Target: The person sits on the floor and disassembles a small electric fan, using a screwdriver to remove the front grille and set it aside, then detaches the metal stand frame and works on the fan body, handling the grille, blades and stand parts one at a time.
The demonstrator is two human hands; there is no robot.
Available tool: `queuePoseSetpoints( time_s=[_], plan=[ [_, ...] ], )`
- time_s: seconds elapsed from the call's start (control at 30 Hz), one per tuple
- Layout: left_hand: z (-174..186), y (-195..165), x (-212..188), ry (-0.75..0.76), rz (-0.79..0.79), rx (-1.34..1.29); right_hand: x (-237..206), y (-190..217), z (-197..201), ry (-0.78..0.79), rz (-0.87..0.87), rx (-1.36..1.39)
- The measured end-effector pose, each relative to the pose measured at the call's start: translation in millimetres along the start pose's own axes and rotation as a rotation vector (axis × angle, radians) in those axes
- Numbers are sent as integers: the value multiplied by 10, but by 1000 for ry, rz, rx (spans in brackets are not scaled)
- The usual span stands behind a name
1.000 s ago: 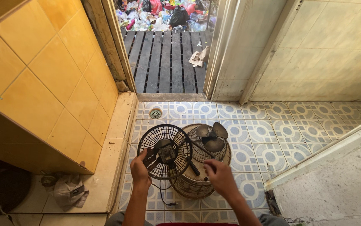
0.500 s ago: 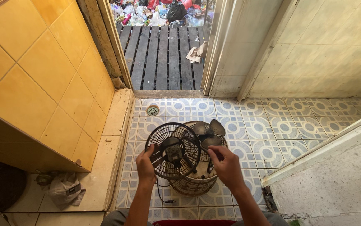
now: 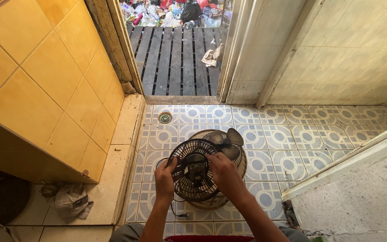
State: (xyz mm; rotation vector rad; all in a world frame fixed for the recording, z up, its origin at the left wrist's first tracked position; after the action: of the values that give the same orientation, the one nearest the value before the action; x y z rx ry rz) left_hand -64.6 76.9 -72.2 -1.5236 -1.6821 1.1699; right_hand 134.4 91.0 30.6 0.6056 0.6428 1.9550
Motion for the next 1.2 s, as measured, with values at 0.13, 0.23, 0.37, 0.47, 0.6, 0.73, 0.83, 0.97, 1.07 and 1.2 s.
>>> queuePoseSetpoints(
  time_s=[0.13, 0.23, 0.37, 0.47, 0.6, 0.73, 0.83, 0.97, 1.07, 1.2],
  plan=[
    [-49, -54, -37, 22, 32, 57, 118, 56, -92, 75, 211, -238],
    [-65, -102, -37, 23, 60, 108, 196, 18, -140, 142, 222, -340],
    [-39, -144, -19, 32, 58, 134, 234, -18, -134, 192, 277, -280],
    [-6, -138, -6, 18, 69, 154, 251, -41, -128, 196, 318, -242],
    [8, -136, 0, 22, 64, 166, 190, -34, -116, 133, 429, -233],
    [-13, -138, -4, 54, 49, 188, 141, -84, -128, 130, 364, -224],
    [-9, -123, -4, 34, 33, 235, 164, -117, -143, 149, 259, -227],
    [79, -123, 38, -16, 57, 242, 100, -200, -18, 41, 117, -11],
    [251, -195, 53, -95, 65, 174, -81, -390, 94, -155, -79, 139],
    [475, -385, 95, -195, -37, 247, -209, -692, -235, -52, -399, 176]
  ],
)
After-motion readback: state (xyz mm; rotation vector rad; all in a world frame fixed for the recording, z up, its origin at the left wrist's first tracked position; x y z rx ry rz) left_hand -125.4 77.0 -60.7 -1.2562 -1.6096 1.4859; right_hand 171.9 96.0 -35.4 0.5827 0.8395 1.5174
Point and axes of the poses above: each hand's wrist, its own x-axis towards the middle knuckle, its own z-axis out of the back of the hand, y = z × x, the point moved 5 cm from there along x, towards the middle knuckle, and after that the axes turned 8 degrees about y, right-handed, at the moved point
